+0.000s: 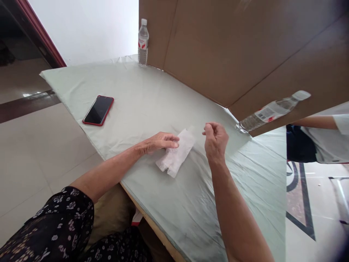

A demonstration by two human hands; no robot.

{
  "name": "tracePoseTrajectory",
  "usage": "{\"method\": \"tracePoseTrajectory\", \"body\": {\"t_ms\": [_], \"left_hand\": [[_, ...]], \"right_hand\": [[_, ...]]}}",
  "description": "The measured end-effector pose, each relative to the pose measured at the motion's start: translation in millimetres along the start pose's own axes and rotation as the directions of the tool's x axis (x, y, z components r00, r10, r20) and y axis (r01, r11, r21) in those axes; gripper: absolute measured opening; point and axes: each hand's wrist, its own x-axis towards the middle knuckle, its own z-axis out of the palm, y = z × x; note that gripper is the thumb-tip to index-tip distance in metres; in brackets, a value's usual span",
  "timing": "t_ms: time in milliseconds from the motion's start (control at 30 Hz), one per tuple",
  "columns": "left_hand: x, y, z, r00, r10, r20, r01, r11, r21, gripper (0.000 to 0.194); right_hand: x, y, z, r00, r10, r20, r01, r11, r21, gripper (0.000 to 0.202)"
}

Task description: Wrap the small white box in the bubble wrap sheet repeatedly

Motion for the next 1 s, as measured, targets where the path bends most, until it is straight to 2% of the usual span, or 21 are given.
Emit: {"method": "tracePoseTrajectory", "body": {"t_ms": [33,67,100,167,200,267,333,400,500,567,633,700,733,800,867,933,1000], "left_hand": [[1,-1,-0.5,1.0,-0.018,-0.012,0.018,0.999,-0.029,0.059],[2,-3,-0.7,0.999,-0.032,-0.018,0.031,0.998,-0.057,0.059],[3,-4,-0.8,0.999,-0.04,-0.022,0.038,0.996,-0.084,0.059],[4,-6,-0.1,0.999,-0.044,-0.026,0.04,0.991,-0.126,0.057],[3,-6,0.5,0.999,-0.043,-0.026,0.039,0.989,-0.142,0.057],[3,-6,1.7,0.999,-0.04,-0.019,0.036,0.985,-0.167,0.056],[3,-6,2.3,1.0,-0.03,-0.009,0.028,0.984,-0.177,0.059],[4,-6,2.2,1.0,-0.007,-0.021,0.004,0.986,-0.167,0.063],[5,-7,1.7,0.996,0.046,-0.07,-0.053,0.993,-0.106,0.066],[5,-6,2.3,0.976,0.124,-0.179,-0.118,0.992,0.047,0.061],[3,-4,4.6,0.905,0.274,-0.325,-0.166,0.931,0.324,0.054],[0,-2,8.5,0.837,0.41,-0.361,-0.155,0.812,0.563,0.048],[-1,-1,10.6,0.834,0.437,-0.336,-0.148,0.765,0.627,0.045],[-2,-1,14.3,0.866,0.421,-0.27,-0.147,0.73,0.668,0.034],[0,-2,15.3,0.88,0.387,-0.276,-0.124,0.747,0.653,0.015],[2,-3,12.5,0.856,0.37,-0.361,-0.07,0.775,0.628,0.006],[3,-2,6.1,0.802,0.378,-0.462,0.002,0.773,0.634,0.008]], "right_hand": [[-9,-7,-5,1.0,0.004,-0.014,-0.004,1.0,-0.01,0.02],[-19,-14,-9,1.0,0.018,0.021,-0.017,0.999,-0.035,0.022],[-29,-20,-13,0.99,0.03,0.14,-0.02,0.997,-0.071,0.026],[-49,-31,-14,0.921,0.059,0.385,0.008,0.986,-0.169,0.039],[-57,-35,-13,0.891,0.072,0.449,0.036,0.973,-0.228,0.042],[-68,-38,-7,0.868,0.093,0.488,0.088,0.938,-0.336,0.043],[-71,-36,-2,0.873,0.096,0.478,0.118,0.91,-0.399,0.036],[-66,-30,-3,0.876,0.088,0.474,0.118,0.914,-0.389,0.028],[-55,-16,-14,0.894,0.112,0.435,0.015,0.96,-0.278,0.022],[-49,-5,-23,0.894,0.191,0.405,-0.126,0.975,-0.181,0.02],[-48,4,-28,0.879,0.266,0.397,-0.247,0.964,-0.098,0.021],[-50,12,-27,0.873,0.288,0.393,-0.291,0.955,-0.051,0.022],[-52,14,-25,0.877,0.281,0.39,-0.289,0.957,-0.039,0.022],[-56,18,-19,0.89,0.26,0.375,-0.27,0.962,-0.027,0.023],[-60,19,-15,0.912,0.239,0.333,-0.248,0.969,-0.018,0.024],[-63,20,-13,0.935,0.229,0.272,-0.236,0.972,-0.005,0.022],[-63,23,-13,0.951,0.23,0.208,-0.234,0.972,-0.002,0.025]]}}
